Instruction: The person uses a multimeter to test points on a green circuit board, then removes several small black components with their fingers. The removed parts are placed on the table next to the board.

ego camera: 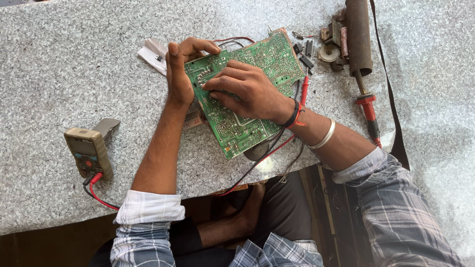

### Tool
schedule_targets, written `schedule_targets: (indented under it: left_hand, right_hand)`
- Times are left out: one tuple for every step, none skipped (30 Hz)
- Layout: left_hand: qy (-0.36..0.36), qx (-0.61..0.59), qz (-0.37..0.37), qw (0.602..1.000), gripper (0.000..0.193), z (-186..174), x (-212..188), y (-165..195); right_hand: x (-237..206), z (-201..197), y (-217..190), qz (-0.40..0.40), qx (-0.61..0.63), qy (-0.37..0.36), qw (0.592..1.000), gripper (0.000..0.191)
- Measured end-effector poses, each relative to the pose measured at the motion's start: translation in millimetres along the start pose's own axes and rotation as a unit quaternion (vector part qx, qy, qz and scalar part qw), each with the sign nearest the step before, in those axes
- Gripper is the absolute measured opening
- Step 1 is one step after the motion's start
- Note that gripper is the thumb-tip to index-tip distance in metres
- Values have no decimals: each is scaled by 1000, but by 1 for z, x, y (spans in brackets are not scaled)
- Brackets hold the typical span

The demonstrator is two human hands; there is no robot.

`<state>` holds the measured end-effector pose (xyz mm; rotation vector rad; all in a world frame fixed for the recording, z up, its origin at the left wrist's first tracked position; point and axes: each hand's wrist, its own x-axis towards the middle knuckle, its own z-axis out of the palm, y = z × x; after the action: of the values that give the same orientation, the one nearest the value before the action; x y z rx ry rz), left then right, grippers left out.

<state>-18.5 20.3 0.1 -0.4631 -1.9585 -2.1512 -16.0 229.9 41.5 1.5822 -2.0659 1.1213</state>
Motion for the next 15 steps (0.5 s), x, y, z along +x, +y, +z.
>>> schedule_targets:
  left_hand:
    - [0, 0, -1, 1000, 92, -1, 0, 1]
    - [-1, -3, 1, 1000, 92, -1, 0, 0]
    - [-1, -5, 3, 1000, 92, -1, 0, 1]
    - [-2, -8, 3, 1000, 92, -2, 0, 1]
    - [-2, -9, 3, 1000, 92, -2, 0, 1]
    - [-2, -9, 3, 1000, 92, -2, 0, 1]
    - [-3, -10, 3, 1000, 91, -2, 0, 1]
    - [-2, -12, 2, 1000, 91, -1, 0, 1]
    - [-2, -14, 0, 1000, 91, -1, 0, 0]
    - [-3, -16, 0, 1000, 91, -1, 0, 0]
    - [-3, -17, -2, 1000, 91, -1, 0, 0]
    - [-3, -18, -4, 1000, 92, -1, 0, 0]
    - [-3, -19, -6, 1000, 92, -1, -1, 0]
    - [-4, -20, -6, 1000, 92, -1, 0, 0]
    - [-5, -21, -6, 1000, 92, -1, 0, -1]
  right_hand:
    - [1, 0, -1, -1, 1, 3, 1000, 21]
    - [1, 0, -1, -3, 1, 6, 1000, 22]
    - [2, 0, -1, -3, 1, 4, 1000, 22]
    - [3, 0, -1, -3, 2, 1, 1000, 22]
    - [3, -1, -1, -2, 3, -1, 1000, 22]
    - [3, -1, -1, -2, 3, 0, 1000, 22]
    - [3, -1, -1, -2, 3, 0, 1000, 22]
    - [3, -1, -2, -1, 4, 1, 1000, 22]
    - [3, -1, -2, 0, 5, 2, 1000, 22]
    - [3, -2, -2, 1, 5, 4, 1000, 22]
    - [3, -2, -2, 1, 6, 5, 1000, 23]
    - [3, -2, -2, 1, 4, 4, 1000, 22]
    - [2, -2, -2, 1, 2, 3, 1000, 22]
    - [3, -2, -2, 0, -1, 1, 1000, 22]
    - [3, -2, -2, 0, 0, 1, 1000, 22]
